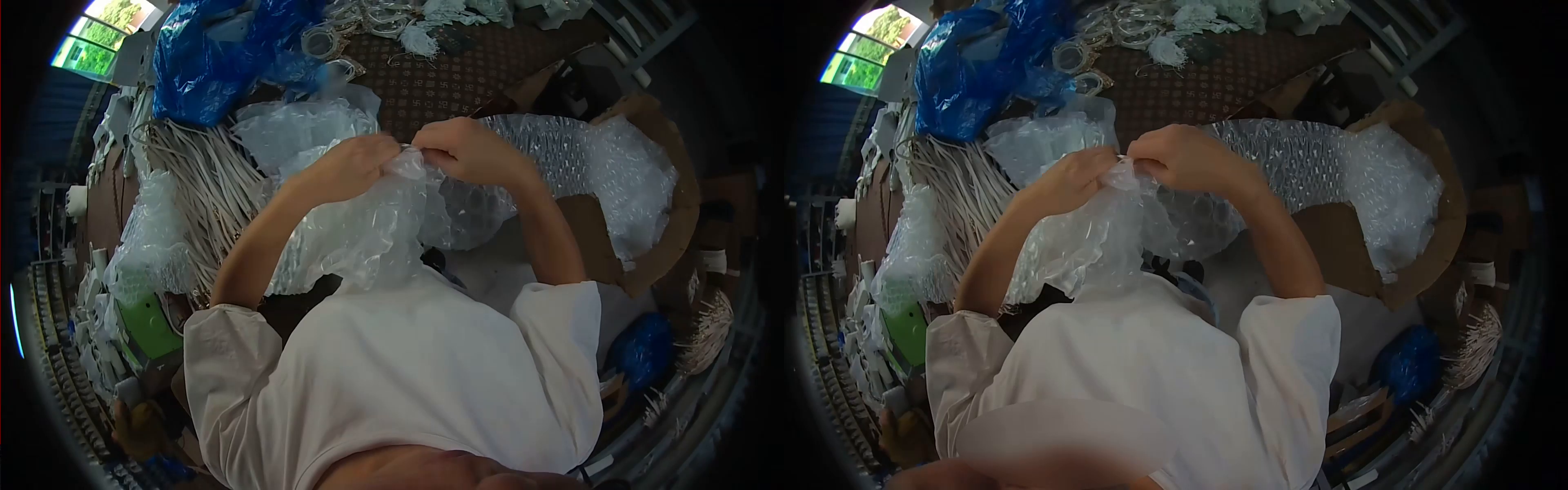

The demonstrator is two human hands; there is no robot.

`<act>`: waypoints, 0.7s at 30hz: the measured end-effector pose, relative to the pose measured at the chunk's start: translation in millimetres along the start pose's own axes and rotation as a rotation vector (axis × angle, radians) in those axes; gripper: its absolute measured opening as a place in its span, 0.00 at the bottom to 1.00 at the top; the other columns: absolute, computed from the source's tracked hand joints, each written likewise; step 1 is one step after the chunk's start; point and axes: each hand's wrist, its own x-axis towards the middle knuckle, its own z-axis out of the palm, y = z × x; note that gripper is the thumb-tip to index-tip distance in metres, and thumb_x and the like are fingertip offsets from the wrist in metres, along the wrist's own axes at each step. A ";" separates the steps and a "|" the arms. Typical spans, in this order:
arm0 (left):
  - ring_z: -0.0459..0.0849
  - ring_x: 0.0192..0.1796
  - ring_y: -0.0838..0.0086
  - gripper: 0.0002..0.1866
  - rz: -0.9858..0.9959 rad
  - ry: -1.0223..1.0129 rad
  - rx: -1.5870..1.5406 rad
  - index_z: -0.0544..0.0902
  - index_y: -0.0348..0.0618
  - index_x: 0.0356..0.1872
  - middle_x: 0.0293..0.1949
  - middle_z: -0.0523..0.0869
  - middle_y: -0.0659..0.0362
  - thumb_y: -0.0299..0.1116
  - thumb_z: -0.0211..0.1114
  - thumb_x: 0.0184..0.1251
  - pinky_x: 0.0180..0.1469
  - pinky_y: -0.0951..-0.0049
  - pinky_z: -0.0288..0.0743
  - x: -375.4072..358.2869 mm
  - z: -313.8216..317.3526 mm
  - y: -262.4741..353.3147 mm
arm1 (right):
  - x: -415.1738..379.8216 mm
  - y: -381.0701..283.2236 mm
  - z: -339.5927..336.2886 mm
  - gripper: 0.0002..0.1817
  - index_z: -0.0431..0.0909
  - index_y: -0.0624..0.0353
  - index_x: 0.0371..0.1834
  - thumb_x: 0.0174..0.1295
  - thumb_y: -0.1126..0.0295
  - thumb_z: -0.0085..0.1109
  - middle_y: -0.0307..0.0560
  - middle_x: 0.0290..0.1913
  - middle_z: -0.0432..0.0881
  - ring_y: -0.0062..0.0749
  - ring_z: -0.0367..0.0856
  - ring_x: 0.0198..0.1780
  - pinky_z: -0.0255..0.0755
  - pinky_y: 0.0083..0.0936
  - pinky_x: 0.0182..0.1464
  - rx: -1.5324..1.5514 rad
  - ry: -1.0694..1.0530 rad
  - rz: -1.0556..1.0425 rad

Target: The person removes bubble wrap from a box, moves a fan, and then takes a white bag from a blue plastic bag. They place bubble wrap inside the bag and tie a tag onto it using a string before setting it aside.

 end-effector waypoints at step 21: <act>0.80 0.42 0.60 0.18 -0.533 0.784 0.330 0.70 0.35 0.53 0.41 0.80 0.47 0.23 0.54 0.60 0.44 0.68 0.74 -215.4 -75.6 -40.9 | -208.3 76.2 -130.4 0.21 0.75 0.63 0.24 0.64 0.56 0.47 0.55 0.20 0.74 0.33 0.72 0.23 0.66 0.29 0.29 -0.827 1.107 0.845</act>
